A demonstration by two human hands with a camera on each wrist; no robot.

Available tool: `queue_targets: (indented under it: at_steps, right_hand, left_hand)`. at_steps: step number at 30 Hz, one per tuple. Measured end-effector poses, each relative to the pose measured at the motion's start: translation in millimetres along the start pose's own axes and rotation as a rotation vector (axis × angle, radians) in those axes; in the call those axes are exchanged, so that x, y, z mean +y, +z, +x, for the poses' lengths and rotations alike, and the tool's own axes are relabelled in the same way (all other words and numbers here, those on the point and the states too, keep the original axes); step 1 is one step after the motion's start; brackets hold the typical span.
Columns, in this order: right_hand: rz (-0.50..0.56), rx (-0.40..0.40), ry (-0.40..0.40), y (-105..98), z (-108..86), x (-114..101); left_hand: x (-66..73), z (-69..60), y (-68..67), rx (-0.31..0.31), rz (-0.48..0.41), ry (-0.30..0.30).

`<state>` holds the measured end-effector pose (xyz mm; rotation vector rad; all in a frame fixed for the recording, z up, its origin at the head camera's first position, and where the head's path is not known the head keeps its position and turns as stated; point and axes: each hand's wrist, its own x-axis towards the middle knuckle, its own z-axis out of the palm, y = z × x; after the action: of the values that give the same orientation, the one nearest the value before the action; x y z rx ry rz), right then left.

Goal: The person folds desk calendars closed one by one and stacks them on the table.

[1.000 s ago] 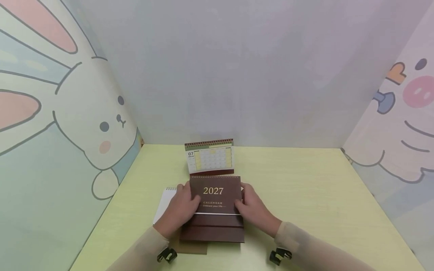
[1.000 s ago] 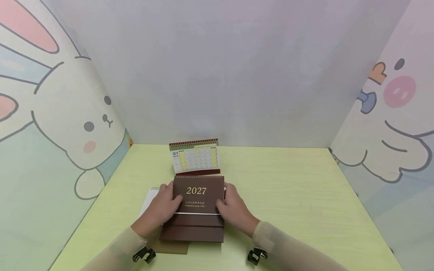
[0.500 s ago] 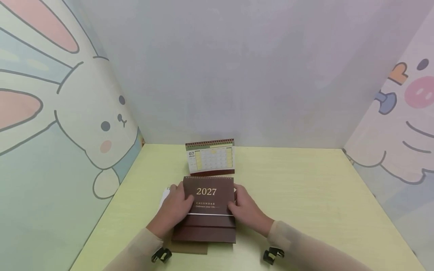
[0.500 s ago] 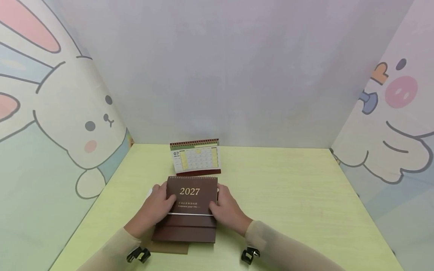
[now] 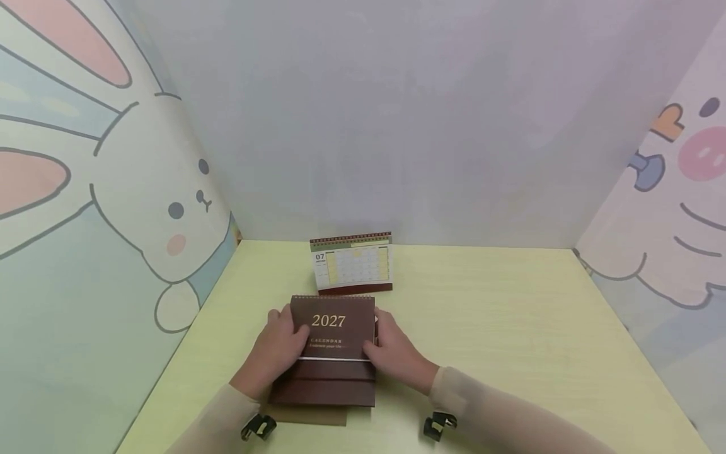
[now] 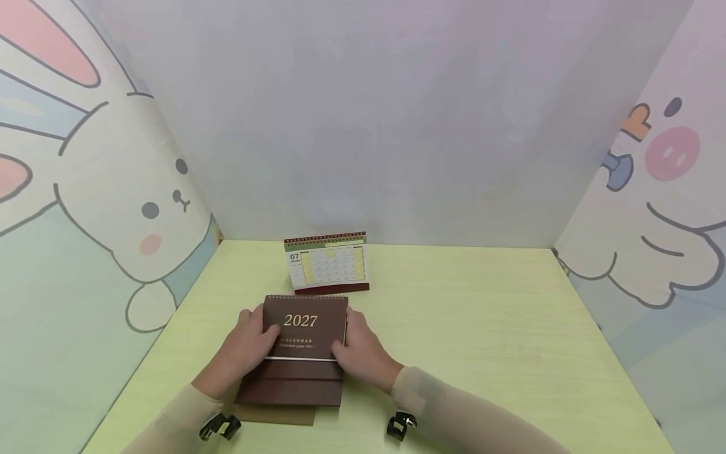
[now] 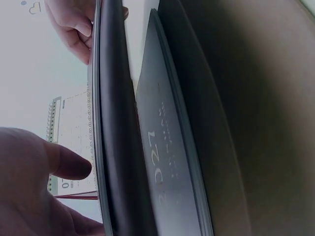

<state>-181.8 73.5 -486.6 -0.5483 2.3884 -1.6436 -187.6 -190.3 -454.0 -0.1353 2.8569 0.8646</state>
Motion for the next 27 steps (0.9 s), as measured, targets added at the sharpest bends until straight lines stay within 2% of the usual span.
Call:
queue_targets:
  at_steps: [9,22,27]
  right_hand:
    - [-0.02,-0.053,-0.008,7.0,3.1,2.7]
    - [-0.09,-0.058,0.008,13.1,-0.3,3.9]
    - [-0.129,-0.055,0.043,17.3,-2.4,6.2]
  left_hand:
    - [-6.8,-3.8,-1.6,-0.005,0.035,-0.018]
    - [-14.7,-6.8,-1.1,-0.007,0.079,-0.033]
    - [-19.5,-8.3,1.1,-0.008,0.082,-0.035]
